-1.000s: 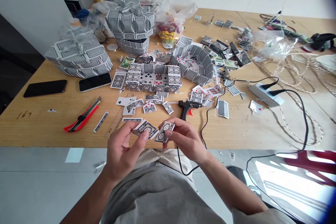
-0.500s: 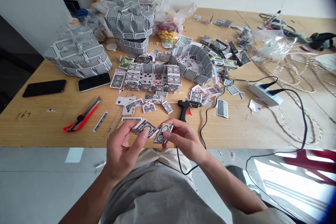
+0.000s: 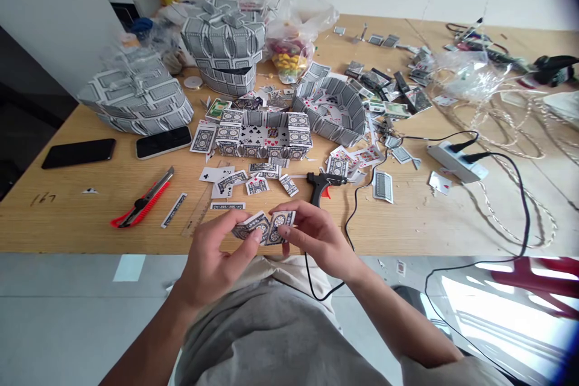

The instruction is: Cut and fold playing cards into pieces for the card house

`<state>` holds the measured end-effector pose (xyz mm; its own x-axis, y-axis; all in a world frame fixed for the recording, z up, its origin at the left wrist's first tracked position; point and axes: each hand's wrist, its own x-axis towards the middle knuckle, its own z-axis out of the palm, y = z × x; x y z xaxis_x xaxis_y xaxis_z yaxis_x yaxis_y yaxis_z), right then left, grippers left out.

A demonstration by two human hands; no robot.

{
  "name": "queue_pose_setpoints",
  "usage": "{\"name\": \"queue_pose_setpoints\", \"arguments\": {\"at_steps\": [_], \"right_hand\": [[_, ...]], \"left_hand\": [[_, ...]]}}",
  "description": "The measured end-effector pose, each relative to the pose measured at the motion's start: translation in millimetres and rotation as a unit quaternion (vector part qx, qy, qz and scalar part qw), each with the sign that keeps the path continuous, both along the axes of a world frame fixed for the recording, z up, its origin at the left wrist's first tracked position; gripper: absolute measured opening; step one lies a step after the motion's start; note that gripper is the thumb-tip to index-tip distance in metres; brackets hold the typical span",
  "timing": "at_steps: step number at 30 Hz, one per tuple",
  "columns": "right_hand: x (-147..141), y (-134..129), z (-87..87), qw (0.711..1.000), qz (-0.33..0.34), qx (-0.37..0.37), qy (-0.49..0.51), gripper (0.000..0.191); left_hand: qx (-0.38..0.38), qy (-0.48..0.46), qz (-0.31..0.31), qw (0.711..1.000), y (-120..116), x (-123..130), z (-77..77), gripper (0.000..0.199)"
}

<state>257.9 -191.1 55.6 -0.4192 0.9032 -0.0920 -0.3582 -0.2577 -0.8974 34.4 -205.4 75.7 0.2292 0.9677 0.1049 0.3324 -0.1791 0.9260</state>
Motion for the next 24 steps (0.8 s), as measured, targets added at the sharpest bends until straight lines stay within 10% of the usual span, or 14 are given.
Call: {"name": "queue_pose_setpoints", "arguments": {"at_steps": [24], "right_hand": [[-6.0,4.0,7.2,0.995,-0.034,0.018,-0.087,0.041]], "left_hand": [[-0.009,0.066,-0.084,0.994,16.2,-12.9,7.4,0.035]]}}
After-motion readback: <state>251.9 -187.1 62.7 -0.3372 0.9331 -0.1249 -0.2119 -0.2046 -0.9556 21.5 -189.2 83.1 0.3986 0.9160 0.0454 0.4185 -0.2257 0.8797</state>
